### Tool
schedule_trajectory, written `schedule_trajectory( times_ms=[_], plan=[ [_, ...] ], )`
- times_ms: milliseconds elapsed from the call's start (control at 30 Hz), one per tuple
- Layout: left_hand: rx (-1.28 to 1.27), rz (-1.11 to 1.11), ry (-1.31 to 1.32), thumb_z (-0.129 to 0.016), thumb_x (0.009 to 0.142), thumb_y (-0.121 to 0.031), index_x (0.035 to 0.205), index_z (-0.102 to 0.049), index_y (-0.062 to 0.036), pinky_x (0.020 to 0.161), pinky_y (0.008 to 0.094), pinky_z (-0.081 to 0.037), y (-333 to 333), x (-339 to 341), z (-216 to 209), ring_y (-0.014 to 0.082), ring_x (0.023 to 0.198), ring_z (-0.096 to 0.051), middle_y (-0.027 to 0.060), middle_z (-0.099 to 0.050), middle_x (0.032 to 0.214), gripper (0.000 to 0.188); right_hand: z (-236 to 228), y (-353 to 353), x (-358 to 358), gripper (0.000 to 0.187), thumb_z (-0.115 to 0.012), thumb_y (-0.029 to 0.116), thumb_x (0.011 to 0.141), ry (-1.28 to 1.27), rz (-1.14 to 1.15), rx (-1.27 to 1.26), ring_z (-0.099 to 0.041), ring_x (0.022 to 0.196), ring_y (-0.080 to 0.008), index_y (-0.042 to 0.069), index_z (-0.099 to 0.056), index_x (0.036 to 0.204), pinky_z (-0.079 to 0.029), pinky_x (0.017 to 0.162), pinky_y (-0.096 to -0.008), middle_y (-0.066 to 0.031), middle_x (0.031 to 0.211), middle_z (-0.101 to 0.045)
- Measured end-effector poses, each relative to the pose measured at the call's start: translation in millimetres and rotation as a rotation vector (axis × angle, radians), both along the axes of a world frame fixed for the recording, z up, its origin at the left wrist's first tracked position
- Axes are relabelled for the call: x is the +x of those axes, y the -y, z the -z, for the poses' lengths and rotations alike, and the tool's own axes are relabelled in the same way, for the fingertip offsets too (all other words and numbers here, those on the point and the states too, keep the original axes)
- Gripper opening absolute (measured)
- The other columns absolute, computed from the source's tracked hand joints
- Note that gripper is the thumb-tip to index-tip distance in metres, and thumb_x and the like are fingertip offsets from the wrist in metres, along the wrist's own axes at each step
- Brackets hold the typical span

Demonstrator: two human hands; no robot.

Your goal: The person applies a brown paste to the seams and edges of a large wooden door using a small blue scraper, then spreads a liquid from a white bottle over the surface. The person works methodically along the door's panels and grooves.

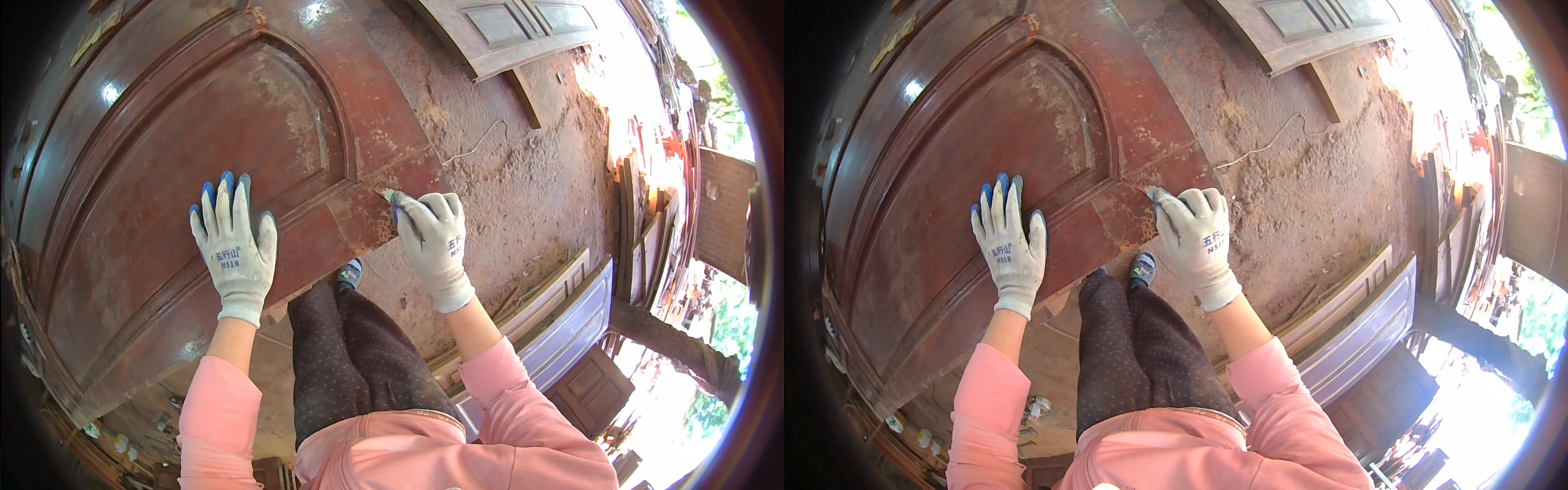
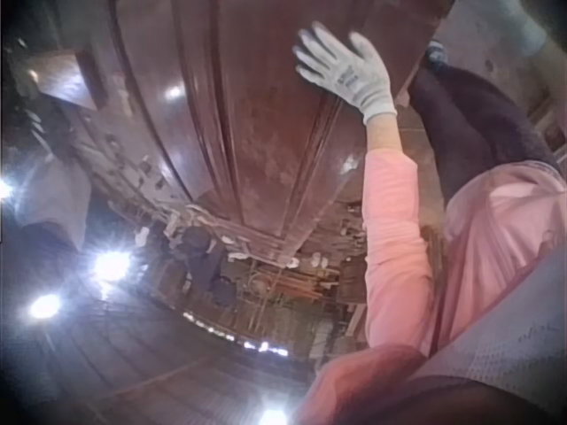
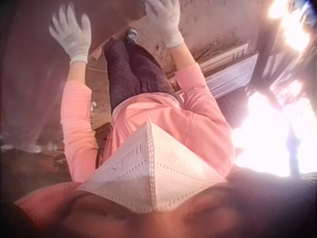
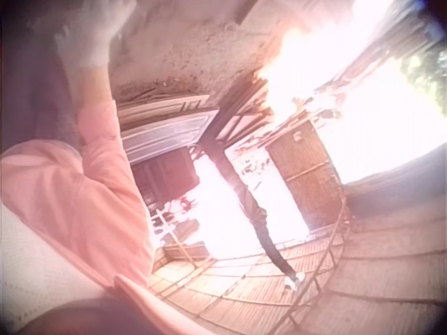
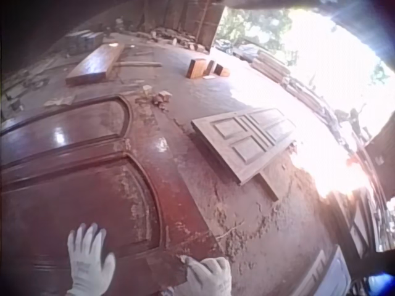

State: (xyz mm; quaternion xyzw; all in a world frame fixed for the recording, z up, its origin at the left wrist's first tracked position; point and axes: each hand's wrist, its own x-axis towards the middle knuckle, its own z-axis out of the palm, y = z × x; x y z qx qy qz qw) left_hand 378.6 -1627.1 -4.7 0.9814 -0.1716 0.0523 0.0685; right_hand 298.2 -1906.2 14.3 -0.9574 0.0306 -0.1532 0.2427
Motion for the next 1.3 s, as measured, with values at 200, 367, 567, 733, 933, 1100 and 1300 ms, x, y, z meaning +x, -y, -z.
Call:
schedule_trajectory(
  times_ms=[200, 367, 567, 733, 933, 1100, 1300],
  plan=[
    [-0.014, -0.003, -0.004, -0.06, 0.1, -0.034, 0.156, -0.048, -0.012, 0.127, 0.0618, -0.021, 2, 0, -1, 0.04, 0.152, -0.036, 0.0122, -0.044, 0.163, 0.061, 3, 3, -1, 0.019, -0.076, 0.01, 0.086, -0.001, 0.007, -0.085, -0.056, 0.088, -0.0272, 0.011, -0.076, 0.105, -0.044, 0.081, -0.0422, -0.0035, 0.093, -0.061],
    [-0.002, -0.013, -0.009, -0.06, 0.101, -0.034, 0.156, -0.048, -0.0121, 0.127, 0.0616, -0.021, 2, 0, -2, 0.0397, 0.152, -0.036, 0.012, -0.044, 0.163, 0.06, 1, 2, 3, 0.021, -0.076, 0.009, 0.087, 0.008, 0.027, -0.007, -0.056, 0.087, -0.0264, 0.012, -0.078, 0.107, -0.044, 0.08, -0.0416, -0.0033, 0.09, -0.061],
    [0.005, -0.019, -0.042, -0.057, 0.103, -0.031, 0.159, -0.044, -0.0123, 0.129, 0.0594, -0.018, 0, 0, -3, 0.038, 0.155, -0.032, 0.0118, -0.041, 0.165, 0.061, -8, -6, 9, 0.022, -0.074, 0.009, 0.089, -0.014, 0.025, 0.077, -0.055, 0.086, -0.0272, 0.01, -0.078, 0.11, -0.046, 0.081, -0.0404, -0.0038, 0.087, -0.061],
    [-0.011, -0.012, -0.021, -0.058, 0.102, -0.034, 0.156, -0.047, -0.012, 0.128, 0.0607, -0.02, 2, 0, -3, 0.0393, 0.153, -0.035, 0.0123, -0.043, 0.163, 0.06, -4, -14, 20, 0.021, -0.074, 0.009, 0.088, -0.001, -0.022, -0.04, -0.055, 0.087, -0.028, 0.008, -0.077, 0.109, -0.047, 0.082, -0.0405, -0.0056, 0.092, -0.061],
    [-0.007, -0.01, -0.022, -0.059, 0.101, -0.036, 0.155, -0.048, -0.0122, 0.127, 0.0614, -0.02, 1, 1, -4, 0.0398, 0.153, -0.036, 0.0122, -0.044, 0.162, 0.059, -2, -19, 14, 0.022, -0.077, 0.01, 0.086, 0.033, 0.009, 0.008, -0.058, 0.089, -0.0277, 0.009, -0.076, 0.108, -0.05, 0.077, -0.0401, -0.0055, 0.092, -0.062],
    [0.005, -0.019, -0.027, -0.058, 0.102, -0.034, 0.156, -0.047, -0.012, 0.128, 0.0609, -0.02, 0, 1, -5, 0.0396, 0.153, -0.035, 0.0121, -0.044, 0.163, 0.06, -3, -34, 17, 0.019, -0.079, 0.011, 0.084, 0.079, 0.083, -0.036, -0.06, 0.084, -0.0247, 0.011, -0.077, 0.103, -0.051, 0.072, -0.0376, -0.0029, 0.09, -0.062],
    [-0.005, -0.01, -0.049, -0.057, 0.103, -0.031, 0.158, -0.045, -0.0102, 0.128, 0.0603, -0.019, 1, 0, -5, 0.039, 0.154, -0.033, 0.0127, -0.042, 0.165, 0.061, 1, -40, 10, 0.015, -0.08, 0.01, 0.083, 0.053, 0.076, -0.122, -0.06, 0.083, -0.0254, 0.011, -0.077, 0.097, -0.051, 0.072, -0.0386, -0.0028, 0.089, -0.063]
  ],
)
